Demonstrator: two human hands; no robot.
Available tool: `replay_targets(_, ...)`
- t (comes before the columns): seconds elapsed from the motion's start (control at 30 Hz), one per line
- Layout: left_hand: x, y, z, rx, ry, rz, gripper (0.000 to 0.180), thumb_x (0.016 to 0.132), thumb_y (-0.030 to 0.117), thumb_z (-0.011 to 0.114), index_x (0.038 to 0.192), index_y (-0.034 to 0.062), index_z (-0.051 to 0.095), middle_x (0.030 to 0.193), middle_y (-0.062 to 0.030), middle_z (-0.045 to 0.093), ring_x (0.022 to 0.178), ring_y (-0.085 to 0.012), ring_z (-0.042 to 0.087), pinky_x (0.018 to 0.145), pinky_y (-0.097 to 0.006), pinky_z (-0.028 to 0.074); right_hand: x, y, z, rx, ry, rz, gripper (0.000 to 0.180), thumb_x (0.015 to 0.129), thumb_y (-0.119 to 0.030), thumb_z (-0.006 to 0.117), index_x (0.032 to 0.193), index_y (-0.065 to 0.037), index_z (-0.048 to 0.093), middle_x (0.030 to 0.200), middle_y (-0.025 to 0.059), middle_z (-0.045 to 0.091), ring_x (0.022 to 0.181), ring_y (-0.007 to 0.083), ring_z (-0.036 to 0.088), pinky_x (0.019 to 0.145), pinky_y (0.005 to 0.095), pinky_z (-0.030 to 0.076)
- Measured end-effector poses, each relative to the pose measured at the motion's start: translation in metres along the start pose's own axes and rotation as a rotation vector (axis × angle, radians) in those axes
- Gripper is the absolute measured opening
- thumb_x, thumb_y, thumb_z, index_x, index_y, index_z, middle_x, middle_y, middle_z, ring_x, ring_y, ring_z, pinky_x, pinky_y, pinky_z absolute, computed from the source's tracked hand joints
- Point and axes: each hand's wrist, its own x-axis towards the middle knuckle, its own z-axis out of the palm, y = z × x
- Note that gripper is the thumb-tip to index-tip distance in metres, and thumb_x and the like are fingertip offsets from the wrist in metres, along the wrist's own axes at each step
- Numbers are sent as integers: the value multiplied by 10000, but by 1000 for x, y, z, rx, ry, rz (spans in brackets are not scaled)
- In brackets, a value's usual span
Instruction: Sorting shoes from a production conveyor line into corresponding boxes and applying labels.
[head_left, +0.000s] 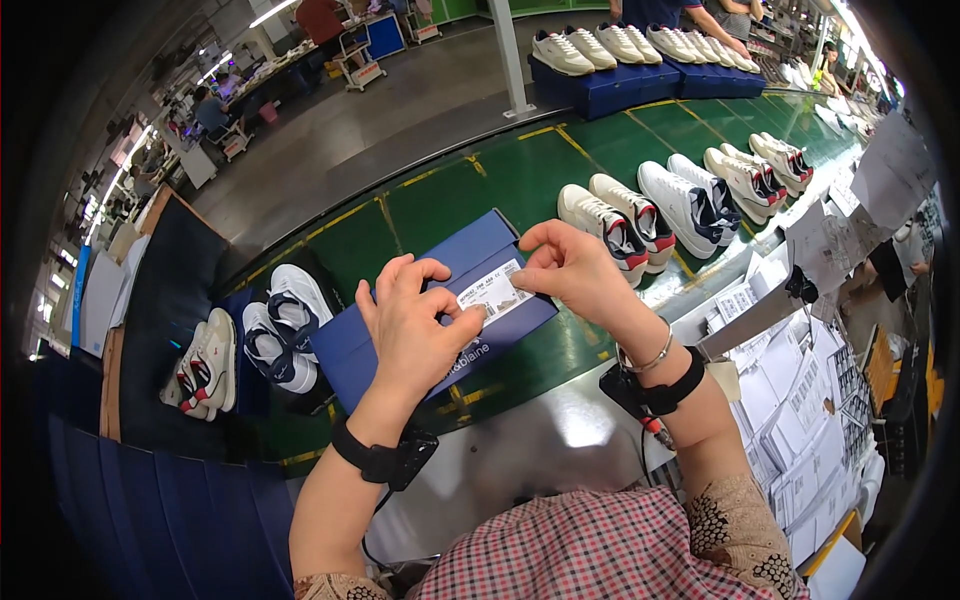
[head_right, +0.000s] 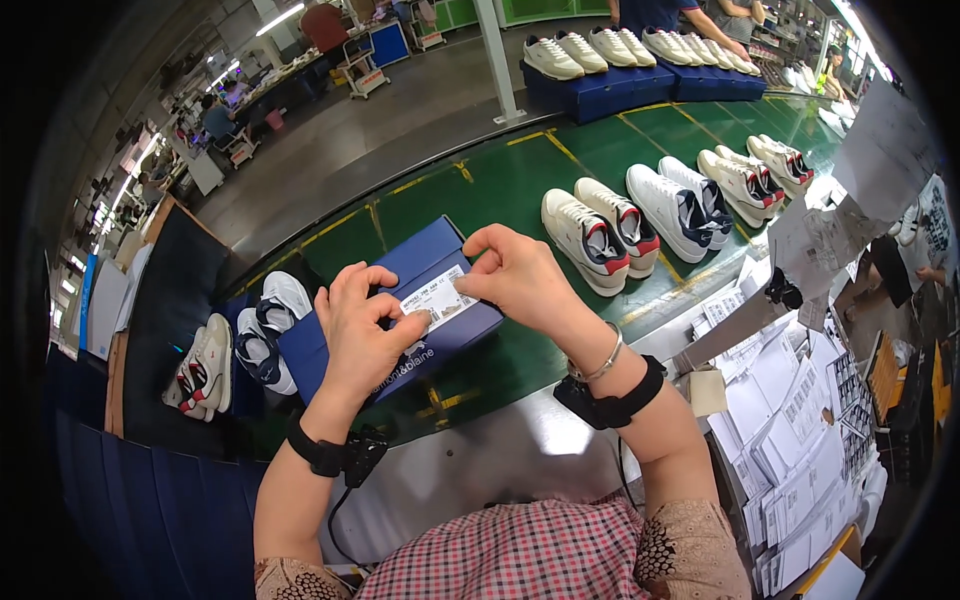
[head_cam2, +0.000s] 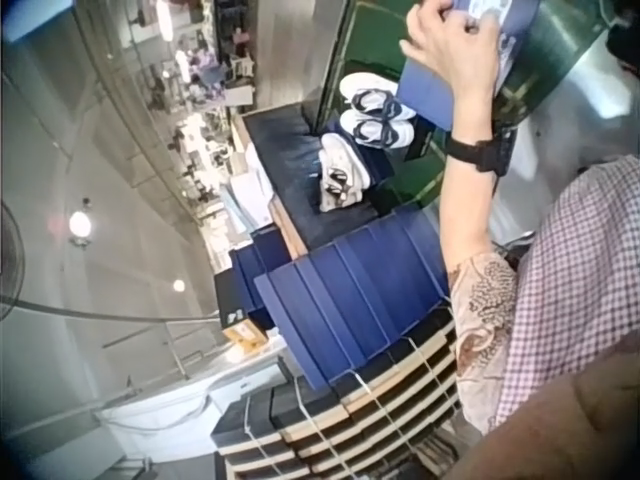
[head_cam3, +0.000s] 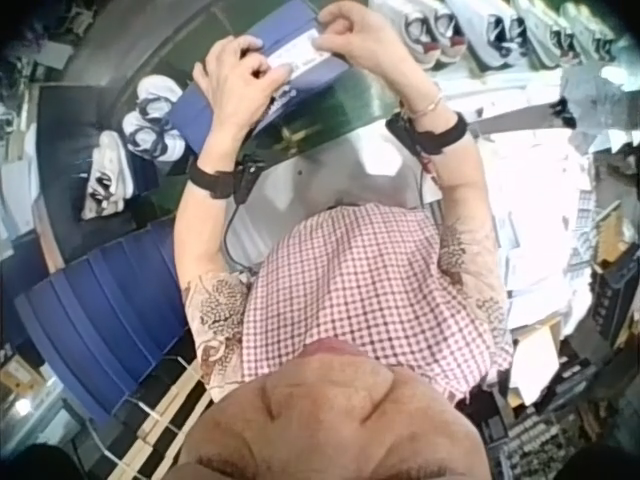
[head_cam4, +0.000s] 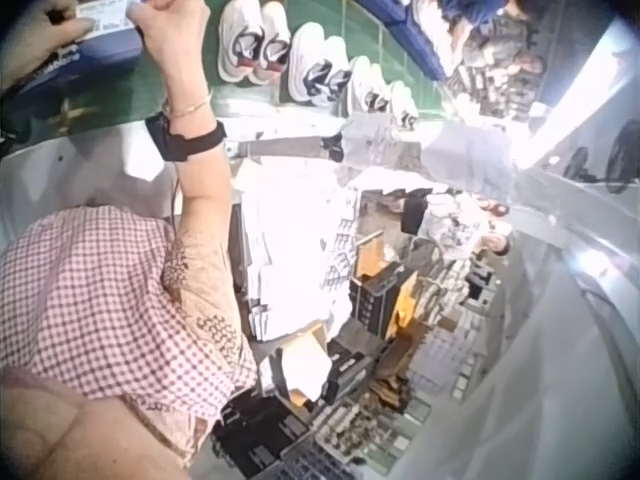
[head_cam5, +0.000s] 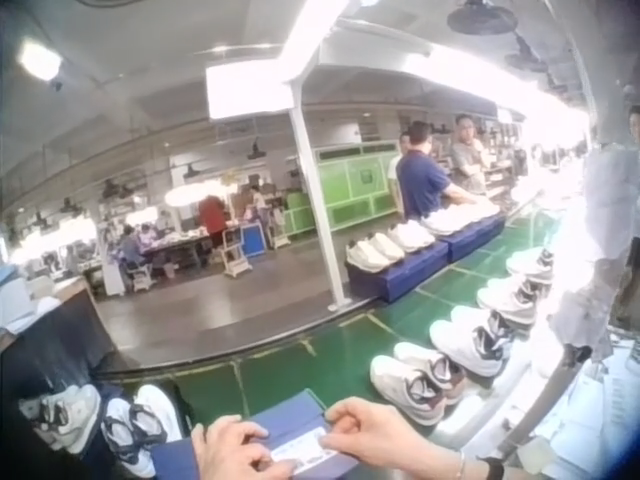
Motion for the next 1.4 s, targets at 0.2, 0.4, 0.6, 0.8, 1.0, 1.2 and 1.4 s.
replay_targets(0.2,1,1,-2,5,-13,-5,271,622,273,711,557,65,549,1060,-20,514,1177,-272,356,979,-525,139,3,5,1,28,-19,-12,303,686,-98,699,929,5,550,693,42,615,630,92,568,573,235,458)
replay_targets(0.4,0,5,-3,71,23,65,267,605,241,704,539,61,519,1005,-37,506,1073,-254,395,907,-464,227,-7,-1,13,-179,61,-90,349,692,-96,687,990,-7,528,766,93,597,631,165,593,601,281,480)
replay_targets(0.6,0,0,-1,104,52,178,322,583,274,711,491,67,483,953,-32,495,1024,-268,394,822,-439,275,-23,5,23,-417,254,-350,481,712,-113,667,1137,-29,459,990,147,508,706,268,573,657,340,485)
replay_targets(0.8,-7,-11,1,-13,194,152,204,651,133,701,757,52,546,1021,-100,521,997,-293,472,851,-386,340,-43,10,54,-620,106,-844,469,685,-200,692,1073,-2,516,1120,169,525,998,297,537,831,383,449)
replay_targets(1.0,-8,-17,0,0,229,86,373,741,115,643,1086,37,525,1192,-170,500,1108,-331,458,950,-406,337,-46,6,44,-806,108,-604,790,580,-422,764,1188,-4,482,1274,169,455,1221,300,406,960,567,286)
replay_targets(1.2,-4,-10,-4,-197,196,-161,390,805,143,575,1173,37,503,1133,-183,546,1078,-340,479,927,-403,365,-56,-2,70,-875,-148,-663,894,505,-360,790,1257,-36,433,1312,156,419,1256,279,362,985,588,241)
replay_targets(1.4,-11,-29,-18,-89,116,-93,466,778,188,649,1177,0,496,1071,-189,571,999,-332,535,884,-389,404,-46,12,81,-669,-169,-832,787,580,-309,744,1251,-42,433,1283,155,441,1239,291,375,981,496,293)
